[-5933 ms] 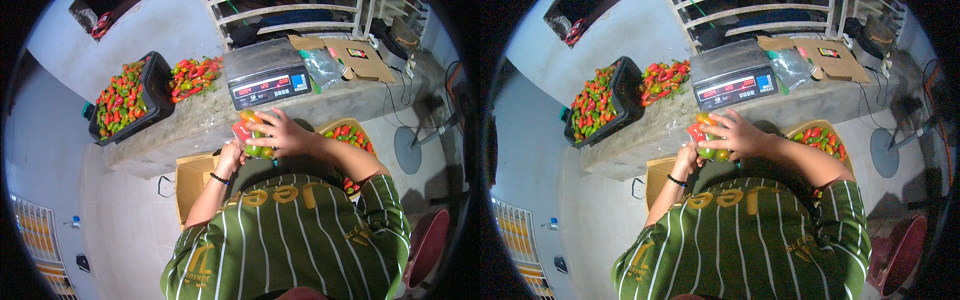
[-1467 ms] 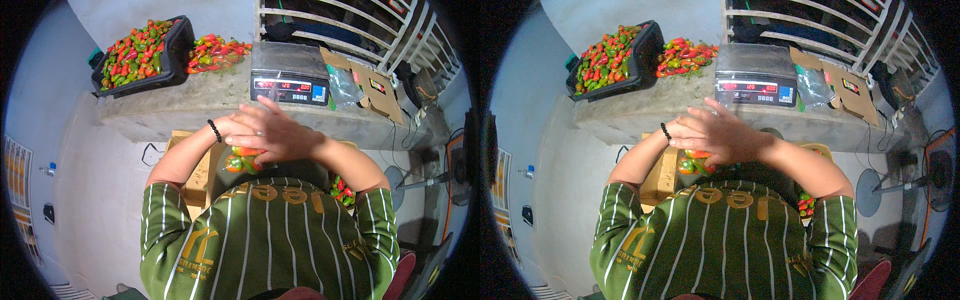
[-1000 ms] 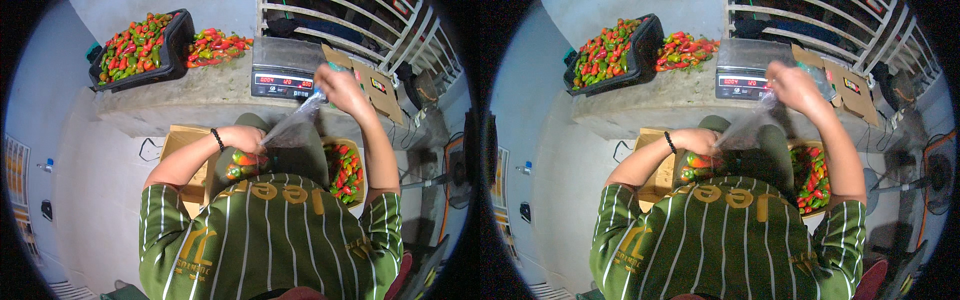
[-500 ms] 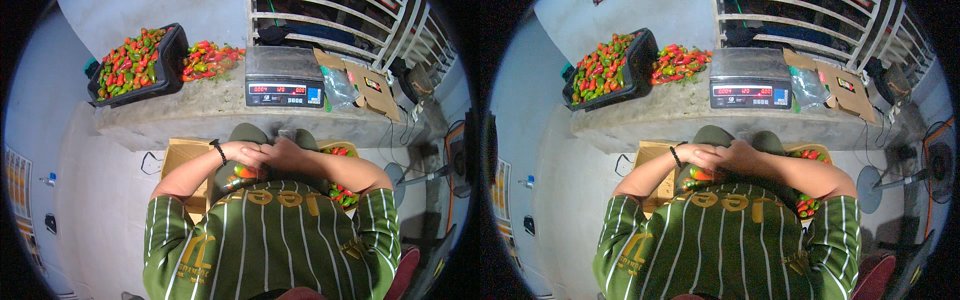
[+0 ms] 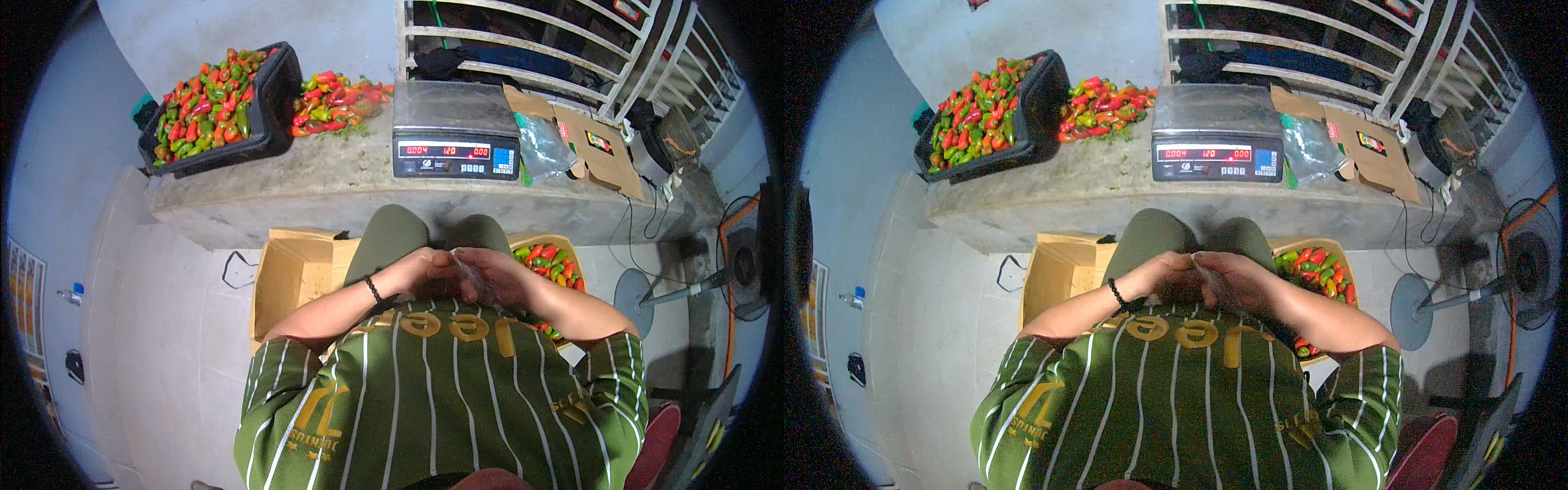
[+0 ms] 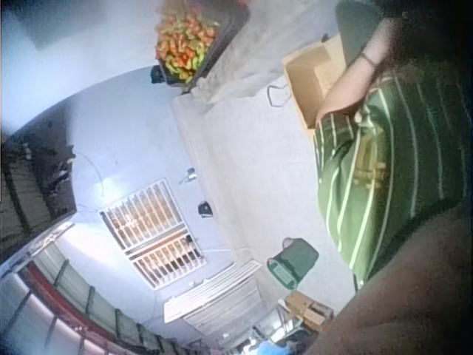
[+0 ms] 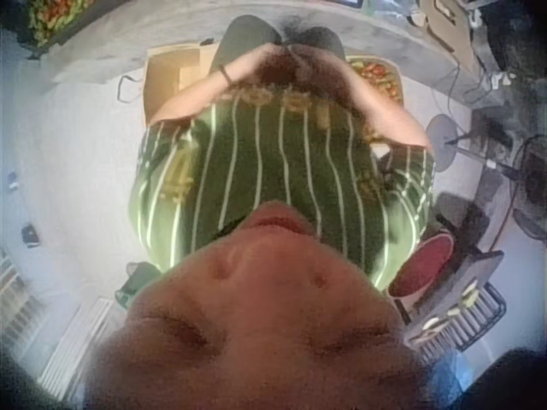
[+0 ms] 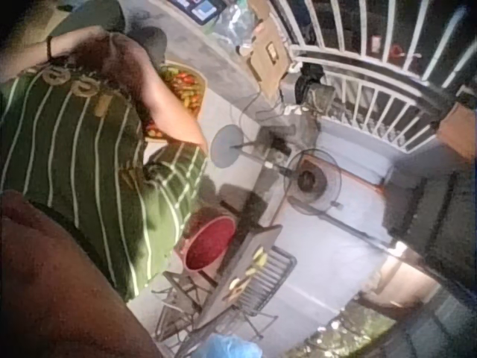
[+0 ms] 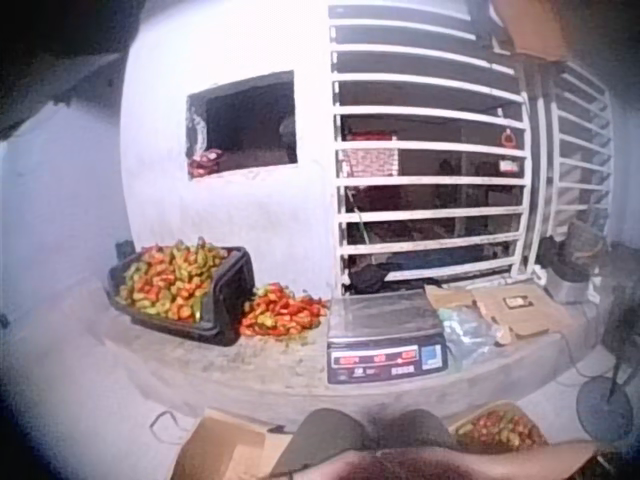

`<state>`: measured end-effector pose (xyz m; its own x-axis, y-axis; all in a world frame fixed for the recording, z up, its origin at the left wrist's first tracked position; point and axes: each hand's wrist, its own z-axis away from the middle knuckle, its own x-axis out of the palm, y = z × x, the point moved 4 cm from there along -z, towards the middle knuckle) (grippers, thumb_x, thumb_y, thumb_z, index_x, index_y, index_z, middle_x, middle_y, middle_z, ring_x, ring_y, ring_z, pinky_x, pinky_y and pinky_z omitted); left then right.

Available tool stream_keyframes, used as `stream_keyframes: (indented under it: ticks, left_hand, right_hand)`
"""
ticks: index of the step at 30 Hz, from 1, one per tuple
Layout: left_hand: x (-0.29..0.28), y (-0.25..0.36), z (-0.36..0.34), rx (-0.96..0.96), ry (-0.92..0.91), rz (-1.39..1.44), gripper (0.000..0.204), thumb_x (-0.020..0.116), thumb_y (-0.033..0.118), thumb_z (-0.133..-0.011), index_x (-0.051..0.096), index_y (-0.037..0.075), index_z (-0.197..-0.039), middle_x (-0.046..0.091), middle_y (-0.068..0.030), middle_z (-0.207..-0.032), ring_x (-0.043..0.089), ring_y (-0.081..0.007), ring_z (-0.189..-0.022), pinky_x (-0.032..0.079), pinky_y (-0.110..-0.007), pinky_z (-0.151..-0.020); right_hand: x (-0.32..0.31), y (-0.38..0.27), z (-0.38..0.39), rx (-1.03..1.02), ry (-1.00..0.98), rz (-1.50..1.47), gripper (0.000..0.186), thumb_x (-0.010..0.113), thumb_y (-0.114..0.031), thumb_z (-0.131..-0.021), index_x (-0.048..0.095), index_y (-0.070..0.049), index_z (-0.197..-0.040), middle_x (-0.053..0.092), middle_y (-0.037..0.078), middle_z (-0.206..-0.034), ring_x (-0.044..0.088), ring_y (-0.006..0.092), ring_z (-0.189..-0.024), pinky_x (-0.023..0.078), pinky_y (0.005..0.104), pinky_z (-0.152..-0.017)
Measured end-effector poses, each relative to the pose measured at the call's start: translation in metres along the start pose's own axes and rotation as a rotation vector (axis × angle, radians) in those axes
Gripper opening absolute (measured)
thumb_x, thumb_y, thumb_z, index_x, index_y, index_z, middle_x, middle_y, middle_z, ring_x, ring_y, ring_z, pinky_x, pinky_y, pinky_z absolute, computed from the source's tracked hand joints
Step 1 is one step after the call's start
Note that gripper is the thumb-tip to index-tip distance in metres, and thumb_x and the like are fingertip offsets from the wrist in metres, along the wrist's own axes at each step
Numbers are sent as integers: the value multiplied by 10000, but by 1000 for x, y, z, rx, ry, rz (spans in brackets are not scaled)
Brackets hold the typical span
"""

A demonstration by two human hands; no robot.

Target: The person weighs red and green peppers on a digital scale, places them into clear plastic bags, and ties the bags shut. The person repeats this process multiple times, handling peppers from a large black crate and a yellow basket.

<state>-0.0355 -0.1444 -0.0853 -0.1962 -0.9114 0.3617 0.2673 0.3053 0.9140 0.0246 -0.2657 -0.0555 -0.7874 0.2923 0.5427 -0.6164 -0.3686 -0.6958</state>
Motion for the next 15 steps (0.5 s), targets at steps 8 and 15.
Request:
stream_keyframes:
  ticks: [8, 15]
  left_hand:
    - [-19, 23, 7, -49, -108, -90, 199, 527, 130, -826, 618, -10, -935, 612, -24, -855, 511, -95, -726, 418, -257, -661]
    - [-13, 39, 18, -170, -107, -293, 270, 508, 234, -883, 629, 1, -946, 595, 0, -764, 498, -62, -665, 411, -227, -588]
  right_hand:
    - [52, -46, 17, -1072, 16, 1545, 340, 491, -135, -815, 483, -166, -1153, 583, 124, -949, 589, 281, -764, 466, 342, -647]
    - [29, -60, 6, -1182, 82, 2324, 351, 511, -190, -709, 527, -226, -1058, 485, 0, -710, 493, 196, -741, 379, 379, -744]
